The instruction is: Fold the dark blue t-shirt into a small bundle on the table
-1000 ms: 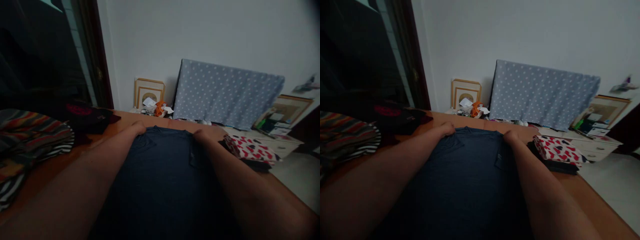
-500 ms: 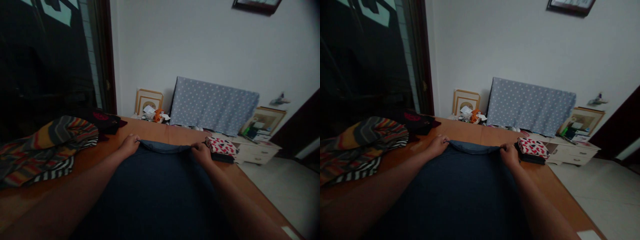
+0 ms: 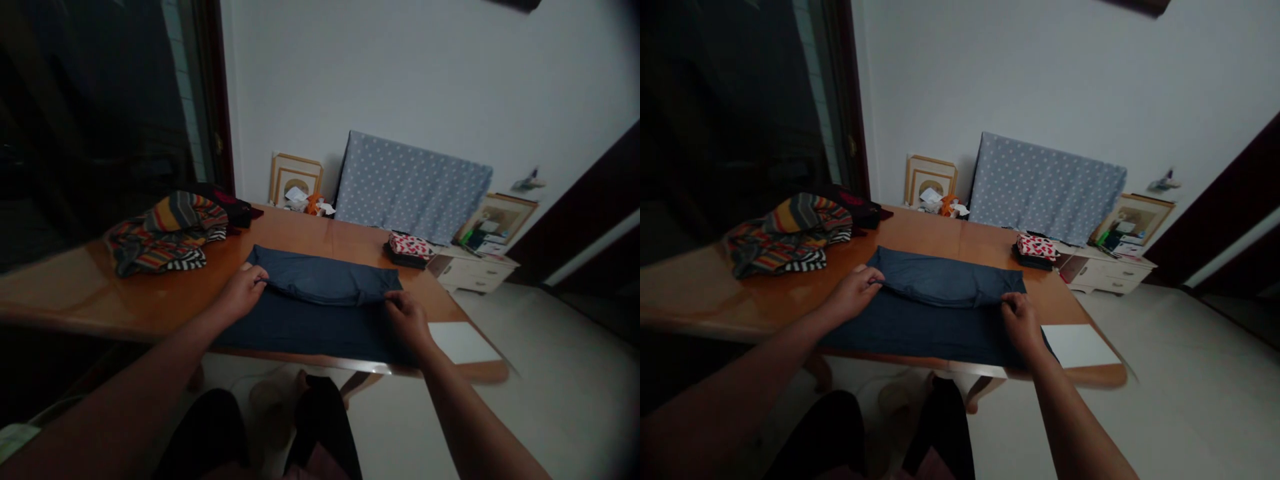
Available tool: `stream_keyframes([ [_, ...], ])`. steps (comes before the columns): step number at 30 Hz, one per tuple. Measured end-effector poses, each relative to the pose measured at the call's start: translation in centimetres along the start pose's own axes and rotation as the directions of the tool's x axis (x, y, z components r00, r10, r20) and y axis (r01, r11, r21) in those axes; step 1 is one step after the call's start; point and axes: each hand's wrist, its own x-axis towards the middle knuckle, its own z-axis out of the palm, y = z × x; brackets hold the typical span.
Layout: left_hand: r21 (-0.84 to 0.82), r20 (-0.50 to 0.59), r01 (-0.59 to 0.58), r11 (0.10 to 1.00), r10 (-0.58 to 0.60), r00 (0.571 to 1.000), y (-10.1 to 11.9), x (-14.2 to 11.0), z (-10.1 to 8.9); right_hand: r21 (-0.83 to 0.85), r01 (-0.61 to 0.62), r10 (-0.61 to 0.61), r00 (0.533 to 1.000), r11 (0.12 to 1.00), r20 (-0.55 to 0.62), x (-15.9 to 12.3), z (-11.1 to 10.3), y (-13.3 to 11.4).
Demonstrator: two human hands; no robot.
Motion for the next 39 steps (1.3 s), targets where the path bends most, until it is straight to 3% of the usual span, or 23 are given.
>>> stream_keyframes([
  [10,0.057,-0.051,-0.073,0.996,0.076,0.996,0.2,-6.1,-1.1,-0.086,0.017,-0.017,1.0,0.996,0.003,-5.9,-1.6,0.0],
  [14,0.135,0.03,-0.115,0.984,0.112,0.993,-0.3,-7.6,-1.0,-0.258,0.021,0.011,0.992,0.966,0.125,-7.5,-2.3,-1.2],
  [18,0.238,0.118,-0.104,0.966,0.078,0.99,-0.3,-8.5,-1.4,-0.358,0.002,0.081,0.973,0.934,0.216,-8.4,-3.1,-2.0],
  [23,0.325,0.099,-0.109,0.94,0.081,0.992,0.8,-9.1,-2.4,-0.346,-0.079,0.112,0.991,0.935,0.077,-8.2,-3.7,-2.2],
  [26,0.377,0.018,-0.105,0.92,0.107,0.994,2.3,-9.2,-2.6,-0.337,-0.014,0.032,0.998,0.942,0.049,-7.7,-3.1,-2.8],
  [29,0.372,-0.034,-0.127,0.919,0.151,0.988,4.0,-9.2,-2.0,-0.368,0.074,-0.025,0.99,0.927,0.137,-7.2,-1.9,-4.0],
  [32,0.35,-0.021,-0.127,0.928,0.143,0.989,4.9,-9.1,-0.6,-0.43,0.09,0.012,0.974,0.898,0.228,-6.9,-0.6,-5.2],
  [36,0.322,0.032,-0.072,0.944,0.065,0.997,4.8,-9.0,1.1,-0.442,0.078,0.056,0.958,0.893,0.282,-6.9,0.0,-6.1],
  [39,0.26,0.06,-0.035,0.965,0.02,0.998,4.6,-9.2,1.2,-0.395,0.064,0.053,0.959,0.916,0.279,-7.3,-0.4,-6.2],
])
